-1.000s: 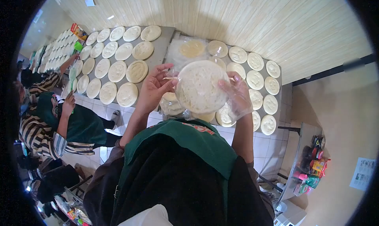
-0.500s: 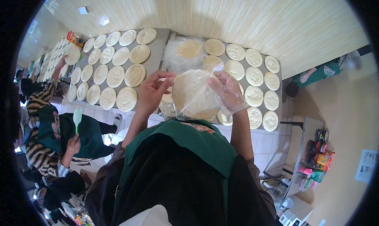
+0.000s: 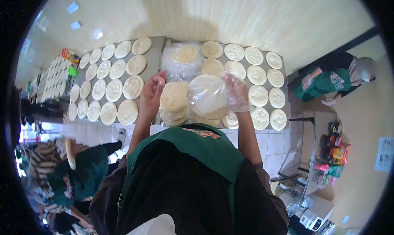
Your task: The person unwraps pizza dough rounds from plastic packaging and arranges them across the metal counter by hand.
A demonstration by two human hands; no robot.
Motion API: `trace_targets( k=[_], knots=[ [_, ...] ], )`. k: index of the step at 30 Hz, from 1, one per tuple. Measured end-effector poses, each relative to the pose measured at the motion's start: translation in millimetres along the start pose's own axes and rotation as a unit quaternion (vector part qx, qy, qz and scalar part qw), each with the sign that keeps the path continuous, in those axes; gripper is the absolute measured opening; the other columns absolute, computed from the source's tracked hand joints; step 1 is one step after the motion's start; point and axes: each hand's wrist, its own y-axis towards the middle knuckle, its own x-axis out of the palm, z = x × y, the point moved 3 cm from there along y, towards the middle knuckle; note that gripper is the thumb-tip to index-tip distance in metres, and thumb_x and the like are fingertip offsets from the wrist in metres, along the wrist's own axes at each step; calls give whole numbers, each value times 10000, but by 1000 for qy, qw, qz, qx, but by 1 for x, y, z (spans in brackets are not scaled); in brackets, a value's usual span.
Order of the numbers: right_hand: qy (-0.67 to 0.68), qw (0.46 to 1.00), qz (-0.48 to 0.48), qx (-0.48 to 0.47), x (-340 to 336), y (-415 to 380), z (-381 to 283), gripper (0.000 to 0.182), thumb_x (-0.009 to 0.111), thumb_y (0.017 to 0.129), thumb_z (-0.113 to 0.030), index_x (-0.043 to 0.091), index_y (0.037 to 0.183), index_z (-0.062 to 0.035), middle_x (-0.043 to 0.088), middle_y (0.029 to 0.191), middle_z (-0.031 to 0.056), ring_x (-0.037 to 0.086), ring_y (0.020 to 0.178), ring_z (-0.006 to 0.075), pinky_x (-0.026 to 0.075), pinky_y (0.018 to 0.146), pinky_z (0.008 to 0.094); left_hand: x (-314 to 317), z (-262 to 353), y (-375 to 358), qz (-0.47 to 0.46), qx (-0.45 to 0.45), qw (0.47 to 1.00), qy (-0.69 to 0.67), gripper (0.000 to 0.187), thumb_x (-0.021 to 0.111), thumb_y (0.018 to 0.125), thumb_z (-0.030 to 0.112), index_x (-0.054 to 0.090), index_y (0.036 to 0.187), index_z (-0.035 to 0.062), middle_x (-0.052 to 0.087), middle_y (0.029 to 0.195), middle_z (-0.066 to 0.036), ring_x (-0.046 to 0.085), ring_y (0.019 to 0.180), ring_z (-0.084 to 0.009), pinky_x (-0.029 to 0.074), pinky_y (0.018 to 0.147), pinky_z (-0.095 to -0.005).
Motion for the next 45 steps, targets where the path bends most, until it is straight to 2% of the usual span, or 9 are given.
trace_targets(
  k=[3, 7, 21, 26, 32, 35, 38, 41, 45],
  knots=[
    [-68, 992, -101, 17, 6, -9, -7, 511, 442, 969, -495, 684, 1008, -47, 656, 802, 173, 634, 682, 237, 489, 653, 370, 21, 24, -7, -31, -33, 999, 17, 259, 570, 953, 125, 519, 1194, 43, 549, 1282, -113, 601, 1062, -190, 500, 834, -310],
    [-85, 991, -57, -86, 10, -24, -31, 459, 424, 970, -470, 686, 956, -93, 652, 798, 204, 621, 707, 377, 466, 625, 459, 31, 14, -3, -48, -39, 988, 139, 132, 688, 857, 96, 663, 968, 29, 677, 939, -66, 650, 808, -157, 522, 700, -287],
    [-170, 971, 143, 90, -58, -107, 4, 490, 373, 979, -440, 645, 868, -48, 620, 738, 242, 596, 710, 433, 455, 653, 517, 127, 1, 3, -245, 8, 969, -17, 100, 567, 889, -86, 605, 962, -30, 636, 1103, -164, 647, 917, -168, 530, 801, -280],
    [-157, 952, 200, 173, -79, -144, 29, 505, 410, 985, -417, 623, 803, 2, 596, 701, 264, 590, 672, 418, 461, 654, 472, 171, 21, -3, -364, 200, 909, 26, 24, 572, 886, -26, 561, 902, -13, 629, 1153, -194, 656, 964, -275, 525, 844, -340],
    [0, 929, 367, 55, -97, -190, 78, 447, 445, 980, -387, 640, 828, -15, 607, 706, 222, 594, 653, 353, 460, 622, 411, 197, 15, 1, -404, 444, 799, 47, 108, 495, 967, 102, 512, 1017, 8, 510, 1345, -199, 601, 1048, -253, 462, 915, -381],
    [-96, 907, 366, 186, -115, -197, 46, 436, 440, 980, -391, 651, 822, -44, 608, 717, 225, 602, 653, 328, 469, 606, 397, 204, 20, -8, -441, 147, 880, -99, 183, 444, 1003, 187, 511, 1041, 21, 535, 1290, -157, 595, 940, -220, 488, 847, -359],
    [-226, 883, 371, 176, -105, -180, 33, 354, 474, 951, -335, 653, 823, -58, 623, 700, 187, 604, 604, 352, 483, 575, 432, 205, -30, -17, -449, -43, 884, -122, 256, 473, 989, 262, 516, 1065, 21, 559, 1185, -90, 554, 877, -173, 479, 779, -329],
    [-273, 894, 344, 94, -71, -159, 29, 280, 525, 923, -295, 648, 810, -71, 628, 665, 147, 608, 545, 337, 474, 514, 444, 210, -33, -34, -407, -175, 891, -101, 298, 477, 985, 311, 526, 1076, 31, 553, 1113, -71, 550, 860, -154, 466, 687, -287],
    [-292, 892, 345, 30, -46, -147, 2, 274, 552, 910, -311, 653, 789, -86, 612, 625, 136, 602, 512, 310, 453, 459, 426, 203, -29, -24, -299, -161, 940, -23, 291, 502, 974, 340, 578, 971, 60, 592, 906, -33, 552, 809, -124, 428, 622, -251]
  ],
)
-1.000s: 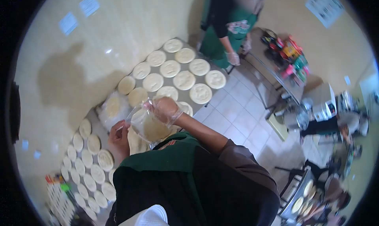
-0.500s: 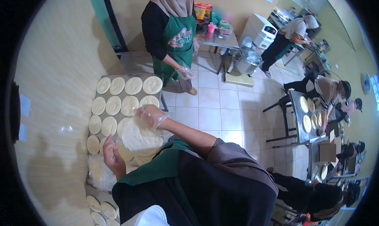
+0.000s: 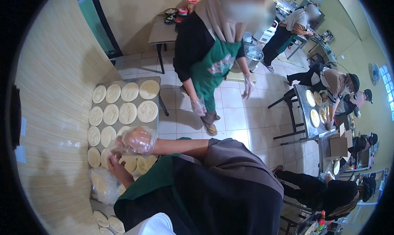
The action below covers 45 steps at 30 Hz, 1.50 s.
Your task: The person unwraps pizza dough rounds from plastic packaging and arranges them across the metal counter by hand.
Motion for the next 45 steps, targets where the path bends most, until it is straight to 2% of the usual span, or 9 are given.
trace_targets(
  k=[5, 11, 14, 17, 20, 30, 36, 41, 45],
  knots=[
    [-19, 999, -32, -5, 5, -3, 11, 278, 523, 940, -304, 671, 881, -77, 622, 650, 130, 606, 547, 308, 463, 470, 406, -17, -12, 6, -26, 49, 998, 21, 199, 524, 956, 244, 587, 905, 63, 598, 882, -36, 550, 785, -117, 420, 629, -257],
    [161, 984, 55, 45, 9, -5, 74, 232, 525, 927, -246, 597, 834, -47, 583, 671, 155, 593, 626, 322, 448, 530, 407, -13, 12, 6, -8, 343, 908, 239, 226, 515, 972, 265, 567, 925, 50, 571, 982, -71, 548, 814, -138, 433, 644, -270],
    [188, 976, 59, 94, -15, -1, 74, 259, 493, 962, -255, 594, 857, -42, 580, 728, 166, 574, 655, 312, 445, 568, 405, -5, -10, 15, -98, 17, 979, -175, 220, 534, 973, 262, 557, 938, 45, 572, 929, -62, 549, 757, -129, 432, 619, -252],
    [62, 984, 0, 168, -35, -1, 63, 276, 495, 973, -302, 624, 884, -74, 598, 694, 166, 563, 588, 336, 442, 533, 420, 19, -13, 5, -189, 38, 977, -86, 196, 555, 965, 232, 553, 932, 38, 562, 827, -35, 527, 674, -106, 417, 581, -229],
    [29, 988, 9, 150, -42, -4, 57, 337, 466, 986, -317, 607, 831, -54, 575, 654, 172, 544, 555, 369, 427, 523, 459, 43, -13, 5, -164, 31, 983, 70, 166, 565, 955, 197, 545, 907, 40, 537, 736, -9, 500, 619, -90, 398, 548, -219],
    [115, 969, 79, 205, -72, -20, 93, 295, 483, 984, -288, 667, 980, -58, 629, 772, 207, 604, 702, 388, 485, 620, 416, 61, -9, 17, -257, 94, 962, -17, 90, 525, 961, 98, 497, 1030, 47, 560, 808, -48, 503, 644, -116, 421, 607, -247],
    [170, 938, 101, 285, -88, -32, 105, 345, 448, 1007, -283, 653, 963, -9, 612, 710, 168, 514, 595, 234, 461, 602, 362, 75, -22, 14, -230, -159, 916, -290, 172, 487, 978, 76, 460, 1147, 89, 517, 826, -14, 460, 609, -85, 403, 580, -210],
    [250, 905, 87, 334, -84, -43, 141, 419, 423, 1024, -331, 635, 899, 9, 558, 653, 40, 462, 637, 104, 436, 574, 317, 74, 1, 9, -353, -119, 884, -281, 177, 498, 987, 119, 457, 1159, 113, 495, 813, 2, 421, 603, -37, 363, 534, -182],
    [259, 910, 92, 312, -89, -45, 145, 457, 410, 1024, -357, 616, 842, 8, 526, 627, 43, 419, 616, 115, 410, 552, 332, 79, -4, 11, -364, -151, 875, -282, 198, 505, 988, 142, 452, 1175, 101, 488, 812, 5, 420, 622, -46, 356, 547, -187]
  ],
)
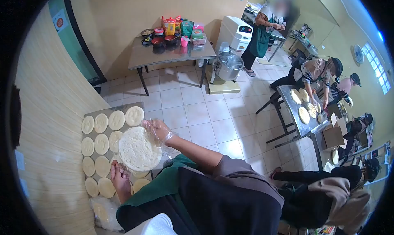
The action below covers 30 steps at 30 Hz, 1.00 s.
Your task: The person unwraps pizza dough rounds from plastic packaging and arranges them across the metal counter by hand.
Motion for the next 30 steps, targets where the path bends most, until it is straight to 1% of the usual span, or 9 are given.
trace_targets(
  k=[3, 6, 8, 11, 15, 18, 21, 24, 30],
  knots=[
    [-26, 999, 25, -16, 0, -3, -7, 466, 410, 1021, -364, 612, 824, 6, 509, 618, 59, 396, 608, 128, 398, 548, 346, 18, -9, -3, 125, 55, 990, 38, 261, 554, 961, 127, 447, 1192, 69, 488, 810, 9, 435, 667, -62, 365, 587, -200],
    [-55, 998, 33, -26, -1, -3, -9, 444, 421, 1019, -345, 623, 847, 11, 523, 627, 87, 416, 608, 137, 414, 566, 346, 40, -10, -15, 55, 170, 935, 305, 317, 611, 921, 98, 460, 1192, 30, 502, 815, 4, 448, 701, -79, 376, 624, -213],
    [-54, 998, 25, -14, -7, -5, -20, 425, 432, 1017, -327, 636, 873, 17, 541, 638, 104, 450, 609, 135, 432, 583, 337, 18, -16, -10, 31, 138, 937, 318, 325, 635, 892, 66, 479, 1173, 21, 519, 831, -3, 463, 717, -79, 390, 643, -218],
    [-35, 996, 44, -74, -8, -4, -17, 442, 456, 998, -367, 650, 882, 13, 603, 680, 199, 463, 581, 236, 441, 604, 396, 19, -12, -9, -21, 117, 920, 373, 321, 645, 865, 35, 501, 1151, 12, 541, 863, -13, 495, 748, -87, 412, 674, -216],
    [-10, 994, 99, -51, -26, -5, -20, 425, 462, 1003, -351, 648, 897, 16, 640, 713, 123, 472, 608, 170, 444, 606, 359, -3, -1, -11, -24, 107, 875, 472, 333, 639, 848, 28, 502, 1150, 1, 565, 910, -32, 536, 828, -102, 437, 753, -228],
    [19, 998, 56, -19, -38, -6, -34, 422, 470, 1004, -352, 647, 912, 20, 633, 723, 57, 482, 659, 109, 443, 610, 327, -4, 10, -16, 0, 134, 873, 469, 294, 622, 873, 66, 519, 1135, -14, 573, 929, -47, 538, 869, -112, 443, 806, -255],
    [39, 997, 45, -43, -27, -8, -32, 424, 471, 1003, -356, 647, 925, 21, 621, 707, 72, 485, 659, 120, 445, 616, 329, 45, 25, -30, -16, 168, 955, 245, 253, 605, 908, 124, 547, 1113, -12, 578, 964, -59, 533, 910, -111, 438, 843, -273],
    [9, 1000, 9, -26, -17, -9, -29, 425, 468, 1002, -363, 649, 932, 15, 617, 708, 81, 488, 664, 127, 447, 623, 336, 50, 17, -24, -10, 110, 960, 259, 189, 578, 942, 149, 575, 1053, -4, 581, 886, -42, 537, 823, -97, 447, 767, -246],
    [66, 998, -17, -6, 2, -2, 4, 405, 466, 1006, -354, 630, 920, 6, 624, 801, 12, 517, 738, 95, 455, 668, 299, 20, 21, -23, 54, 160, 935, 313, 128, 554, 968, 142, 570, 939, 19, 517, 697, 11, 468, 626, -62, 397, 586, -209]
  ],
)
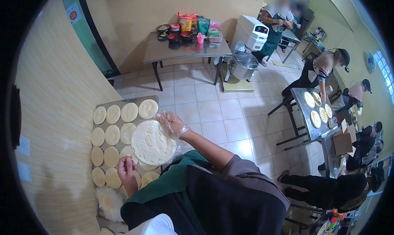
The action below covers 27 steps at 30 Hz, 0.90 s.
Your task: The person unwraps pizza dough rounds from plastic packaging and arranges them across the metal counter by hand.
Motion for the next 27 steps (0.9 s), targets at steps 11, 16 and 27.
trace_targets(
  k=[11, 16, 27],
  knots=[
    [147, 946, -110, 266, 98, 5, 159, 439, 560, 930, -447, 640, 912, -16, 638, 834, 76, 569, 727, 152, 480, 676, 319, -14, 35, -5, 1, -28, 999, 27, 145, 537, 967, 122, 494, 840, 66, 423, 605, 66, 362, 504, -3, 287, 450, -181],
    [-110, 987, 29, 117, 114, -5, 136, 309, 668, 856, -322, 638, 851, -15, 644, 950, 133, 616, 944, 269, 489, 817, 386, -18, 34, -7, 1, -57, 998, -10, 148, 531, 966, 111, 475, 835, 70, 424, 594, 55, 360, 501, -7, 267, 445, -191],
    [-246, 949, -197, -20, 161, -37, -5, 546, 668, 821, -265, 508, 1285, -23, 435, 1381, 275, 485, 1214, 415, 407, 1004, 390, -20, 25, -3, 11, 24, 994, 110, 130, 557, 942, 80, 498, 832, 41, 483, 625, 35, 408, 526, -25, 311, 485, -195]
  ],
)
